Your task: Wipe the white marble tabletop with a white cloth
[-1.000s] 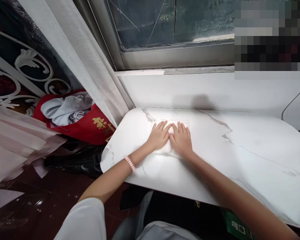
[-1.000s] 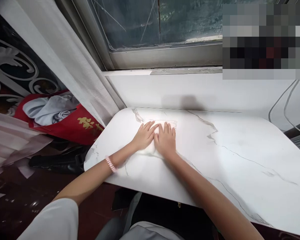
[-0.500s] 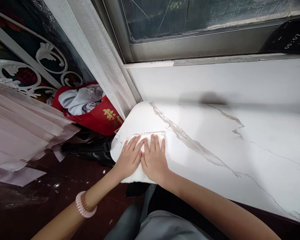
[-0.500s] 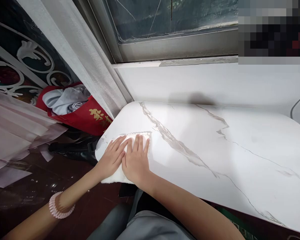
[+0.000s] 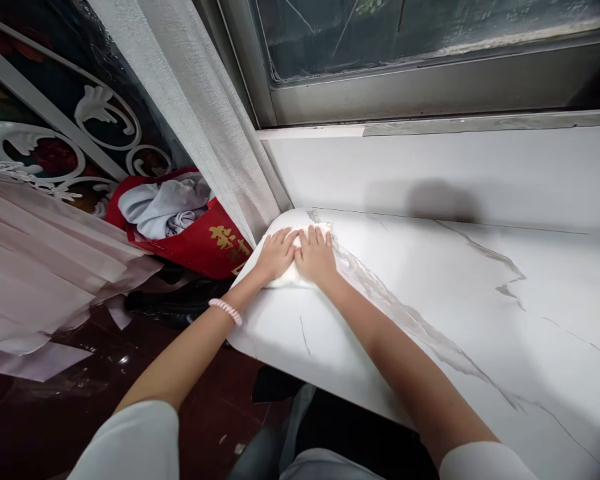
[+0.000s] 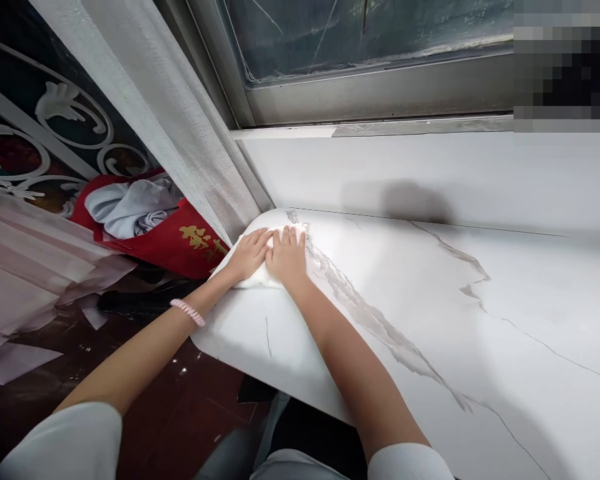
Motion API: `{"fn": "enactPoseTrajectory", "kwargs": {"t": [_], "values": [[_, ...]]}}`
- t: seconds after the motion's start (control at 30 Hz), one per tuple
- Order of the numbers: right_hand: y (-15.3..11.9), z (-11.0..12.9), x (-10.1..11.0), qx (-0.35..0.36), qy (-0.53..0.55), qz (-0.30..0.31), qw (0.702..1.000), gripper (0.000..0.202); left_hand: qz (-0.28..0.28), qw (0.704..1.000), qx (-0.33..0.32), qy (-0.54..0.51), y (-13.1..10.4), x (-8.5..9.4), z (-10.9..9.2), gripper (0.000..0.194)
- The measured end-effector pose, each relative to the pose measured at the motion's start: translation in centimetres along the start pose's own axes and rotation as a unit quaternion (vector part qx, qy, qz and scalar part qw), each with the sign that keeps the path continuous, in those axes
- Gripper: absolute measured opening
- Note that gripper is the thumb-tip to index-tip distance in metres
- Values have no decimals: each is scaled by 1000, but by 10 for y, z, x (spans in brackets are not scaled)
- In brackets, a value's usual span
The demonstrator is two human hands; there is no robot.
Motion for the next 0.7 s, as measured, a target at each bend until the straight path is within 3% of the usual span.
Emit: {"fn": "enactPoseTrajectory", "kwargs": {"t": [0.2, 0.33, 0.47, 0.7], "values": [[50, -54, 10, -40, -16, -39, 998, 54, -5, 999, -37, -22, 82, -9, -15, 49], [66, -80, 20, -54, -29, -81, 995, 52, -29, 998, -48, -33, 114, -9, -30, 46], [68, -87, 23, -45, -32, -96, 994, 50, -41, 997, -45, -38, 116, -7, -37, 46], [47, -84, 25, -33, -57, -65, 996, 52, -34, 999, -16, -34, 87, -4, -51, 47]]}}
Point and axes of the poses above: each hand's wrist, its own y-axis towards the middle knuckle, its own x-axis out of the back of the hand, z = x × y, the point moved 10 cm from there along y, towards the middle knuckle, and after that the axes turned 3 degrees about -x, right-handed, at the moved point
